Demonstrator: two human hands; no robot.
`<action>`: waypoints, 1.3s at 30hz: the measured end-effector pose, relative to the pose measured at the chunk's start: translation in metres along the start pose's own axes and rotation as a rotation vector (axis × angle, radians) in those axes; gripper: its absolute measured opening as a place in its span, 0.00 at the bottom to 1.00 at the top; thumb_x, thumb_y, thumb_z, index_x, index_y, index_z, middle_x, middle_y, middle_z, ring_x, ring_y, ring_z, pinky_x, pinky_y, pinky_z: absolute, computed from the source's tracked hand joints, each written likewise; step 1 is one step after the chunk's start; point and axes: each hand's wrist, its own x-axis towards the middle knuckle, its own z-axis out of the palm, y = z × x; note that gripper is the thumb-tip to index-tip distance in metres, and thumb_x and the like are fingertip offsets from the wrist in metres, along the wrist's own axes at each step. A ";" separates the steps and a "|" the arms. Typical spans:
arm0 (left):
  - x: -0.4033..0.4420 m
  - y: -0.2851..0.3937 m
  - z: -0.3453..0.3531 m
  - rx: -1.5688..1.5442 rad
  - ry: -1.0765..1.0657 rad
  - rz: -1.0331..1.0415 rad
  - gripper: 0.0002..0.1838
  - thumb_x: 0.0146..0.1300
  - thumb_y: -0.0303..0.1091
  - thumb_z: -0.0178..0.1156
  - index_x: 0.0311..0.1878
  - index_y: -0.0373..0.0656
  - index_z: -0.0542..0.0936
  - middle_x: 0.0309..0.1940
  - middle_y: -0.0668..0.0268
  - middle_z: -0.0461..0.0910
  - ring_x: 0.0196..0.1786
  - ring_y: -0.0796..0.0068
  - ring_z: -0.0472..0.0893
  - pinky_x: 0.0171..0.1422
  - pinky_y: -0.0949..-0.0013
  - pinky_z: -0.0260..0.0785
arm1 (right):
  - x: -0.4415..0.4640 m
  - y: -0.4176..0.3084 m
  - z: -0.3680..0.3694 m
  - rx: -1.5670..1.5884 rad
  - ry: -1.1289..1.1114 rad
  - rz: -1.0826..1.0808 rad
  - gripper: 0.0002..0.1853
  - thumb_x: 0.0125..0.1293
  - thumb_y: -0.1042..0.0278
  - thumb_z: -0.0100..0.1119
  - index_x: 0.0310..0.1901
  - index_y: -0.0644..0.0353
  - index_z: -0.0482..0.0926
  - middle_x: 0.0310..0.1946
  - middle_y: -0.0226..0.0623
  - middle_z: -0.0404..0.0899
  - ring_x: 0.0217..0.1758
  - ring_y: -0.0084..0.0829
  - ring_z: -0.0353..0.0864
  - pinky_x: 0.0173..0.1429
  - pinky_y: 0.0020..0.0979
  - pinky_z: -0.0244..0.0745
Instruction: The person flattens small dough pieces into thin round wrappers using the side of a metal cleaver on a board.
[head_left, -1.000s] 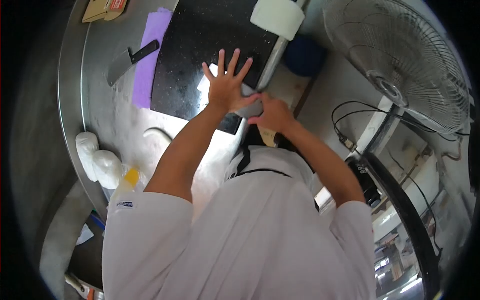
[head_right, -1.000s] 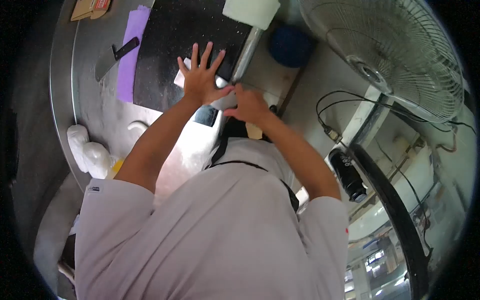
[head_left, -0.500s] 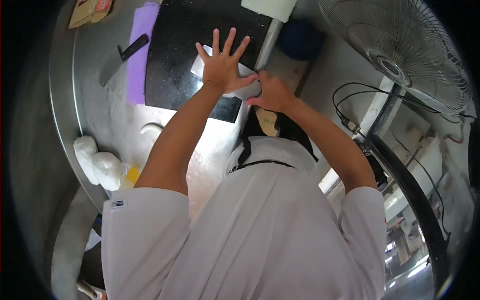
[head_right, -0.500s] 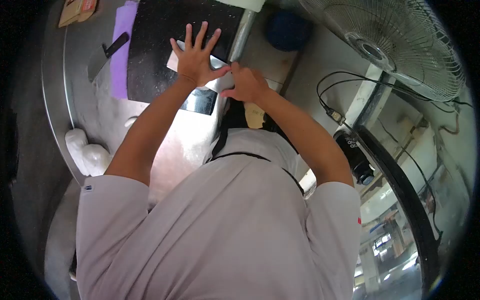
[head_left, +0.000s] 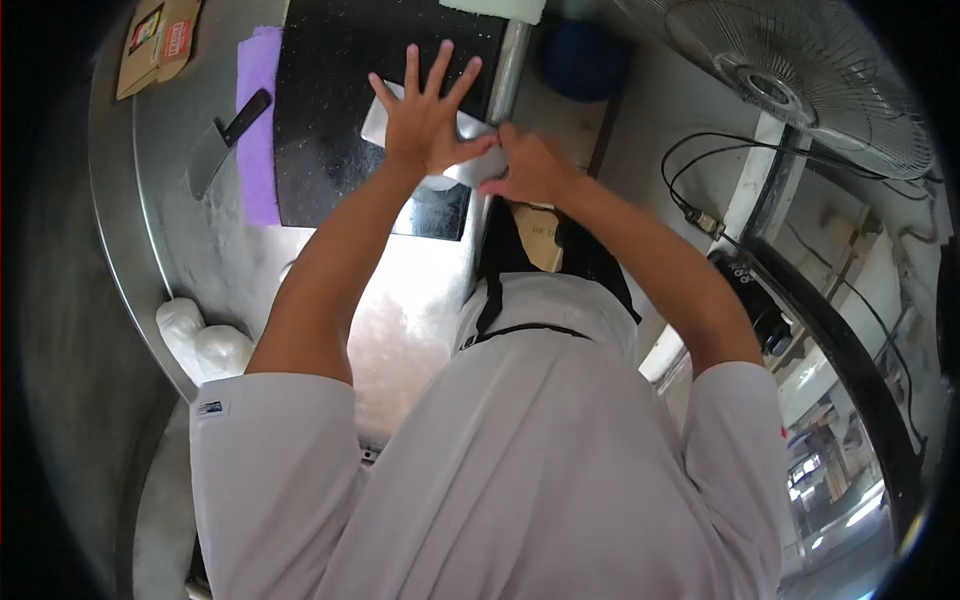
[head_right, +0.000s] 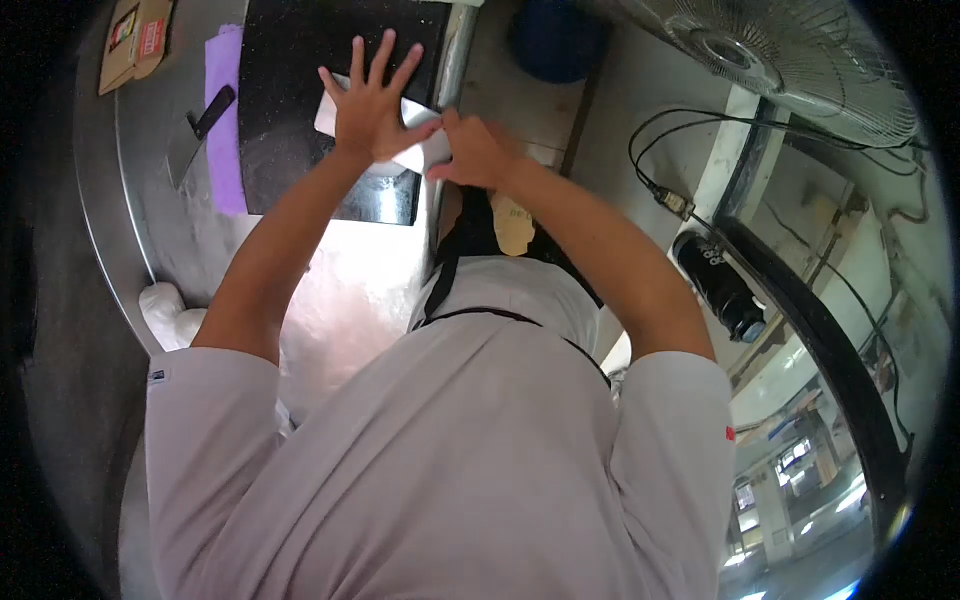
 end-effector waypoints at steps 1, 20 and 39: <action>0.006 -0.003 0.001 -0.013 0.063 -0.001 0.59 0.49 0.83 0.61 0.84 0.75 0.56 0.87 0.64 0.46 0.86 0.38 0.43 0.69 0.06 0.34 | 0.006 0.004 -0.001 0.014 0.036 0.005 0.44 0.48 0.43 0.84 0.57 0.66 0.73 0.39 0.63 0.85 0.49 0.65 0.86 0.54 0.51 0.82; 0.045 0.037 -0.061 0.019 -0.156 -0.465 0.61 0.51 0.76 0.65 0.84 0.56 0.56 0.84 0.54 0.53 0.86 0.44 0.46 0.78 0.14 0.29 | 0.059 0.008 -0.078 -0.384 -0.056 -0.345 0.40 0.50 0.48 0.83 0.54 0.68 0.73 0.42 0.61 0.85 0.49 0.58 0.87 0.53 0.50 0.83; 0.023 0.014 0.016 0.038 0.063 -0.301 0.69 0.48 0.87 0.58 0.87 0.56 0.51 0.86 0.49 0.43 0.85 0.29 0.36 0.70 0.07 0.25 | 0.047 0.025 -0.067 -0.245 -0.206 -0.196 0.40 0.48 0.54 0.85 0.57 0.63 0.72 0.44 0.56 0.86 0.54 0.55 0.87 0.56 0.50 0.80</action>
